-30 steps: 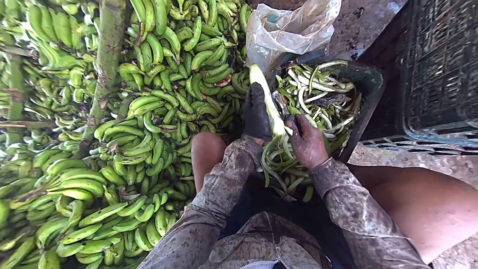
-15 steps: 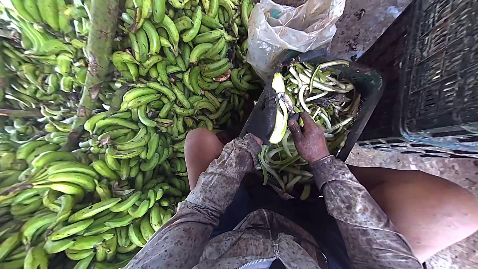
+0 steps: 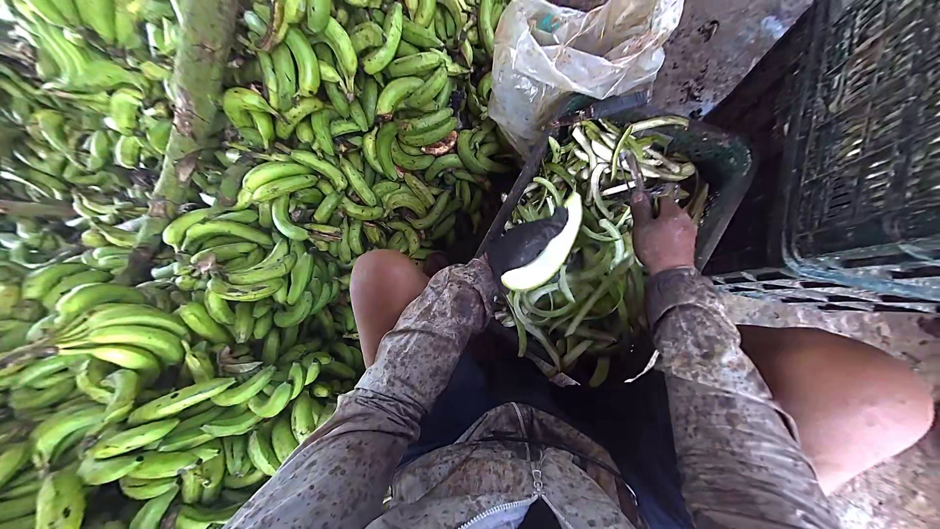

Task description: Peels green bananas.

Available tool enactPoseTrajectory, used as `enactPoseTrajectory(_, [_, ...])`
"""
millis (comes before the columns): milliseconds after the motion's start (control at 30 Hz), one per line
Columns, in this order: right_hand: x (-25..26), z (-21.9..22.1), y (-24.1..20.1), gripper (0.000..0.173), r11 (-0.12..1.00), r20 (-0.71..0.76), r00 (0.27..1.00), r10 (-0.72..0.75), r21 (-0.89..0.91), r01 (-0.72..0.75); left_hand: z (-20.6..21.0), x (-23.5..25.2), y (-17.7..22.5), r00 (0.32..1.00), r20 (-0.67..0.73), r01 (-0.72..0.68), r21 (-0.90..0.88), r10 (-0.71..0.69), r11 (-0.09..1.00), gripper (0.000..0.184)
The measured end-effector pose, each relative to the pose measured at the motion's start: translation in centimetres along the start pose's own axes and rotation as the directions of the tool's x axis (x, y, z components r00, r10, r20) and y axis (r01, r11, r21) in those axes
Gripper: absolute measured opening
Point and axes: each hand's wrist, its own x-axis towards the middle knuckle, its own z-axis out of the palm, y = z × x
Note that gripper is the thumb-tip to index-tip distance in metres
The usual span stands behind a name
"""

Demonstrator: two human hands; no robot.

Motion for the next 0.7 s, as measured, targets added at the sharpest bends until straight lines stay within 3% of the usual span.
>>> enactPoseTrajectory(67, [-1.3, 0.5, -0.8, 0.06, 0.991, -0.002, 0.993, -0.122, 0.053, 0.122, -0.7, 0.7, 0.4, 0.972, -0.234, 0.013, -0.027, -0.019, 1.0, 0.048])
enactPoseTrajectory(167, [-4.4, 2.2, -2.0, 0.051, 0.941, 0.077, 0.943, -0.323, 0.133, 0.311, -1.9, 1.6, 0.4, 0.825, -0.557, -0.024, -0.211, -0.1, 0.977, 0.059])
enactPoseTrajectory(267, [-6.0, 3.7, -2.2, 0.048, 0.879, 0.12, 0.875, -0.47, 0.159, 0.45, -2.7, 1.9, 1.6, 0.712, -0.665, -0.166, -0.471, -0.225, 0.866, 0.059])
enactPoseTrajectory(367, [-6.3, 4.4, -2.0, 0.048, 0.857, 0.121, 0.85, -0.513, 0.134, 0.498, -3.1, 1.8, 2.6, 0.691, -0.678, -0.271, -0.565, -0.252, 0.779, 0.059])
enactPoseTrajectory(433, [-5.9, 4.4, -2.1, 0.05, 0.854, 0.113, 0.847, -0.52, 0.112, 0.509, -3.1, 1.7, 2.6, 0.73, -0.654, -0.273, -0.545, -0.199, 0.793, 0.057])
enactPoseTrajectory(500, [-5.2, 3.9, -2.4, 0.049, 0.863, 0.117, 0.858, -0.501, 0.142, 0.484, -2.7, 1.5, 2.0, 0.814, -0.579, -0.248, -0.424, -0.05, 0.871, 0.053])
enactPoseTrajectory(600, [-2.8, 2.5, -3.0, 0.048, 0.903, 0.115, 0.905, -0.41, 0.188, 0.385, -1.1, 0.1, 2.6, 0.967, -0.238, -0.14, -0.194, 0.092, 0.971, 0.044])
enactPoseTrajectory(700, [-0.4, 1.6, -2.3, 0.052, 0.958, 0.075, 0.962, -0.263, 0.137, 0.251, 0.0, -0.3, 1.6, 0.997, 0.069, 0.029, -0.102, -0.022, 0.994, 0.037])
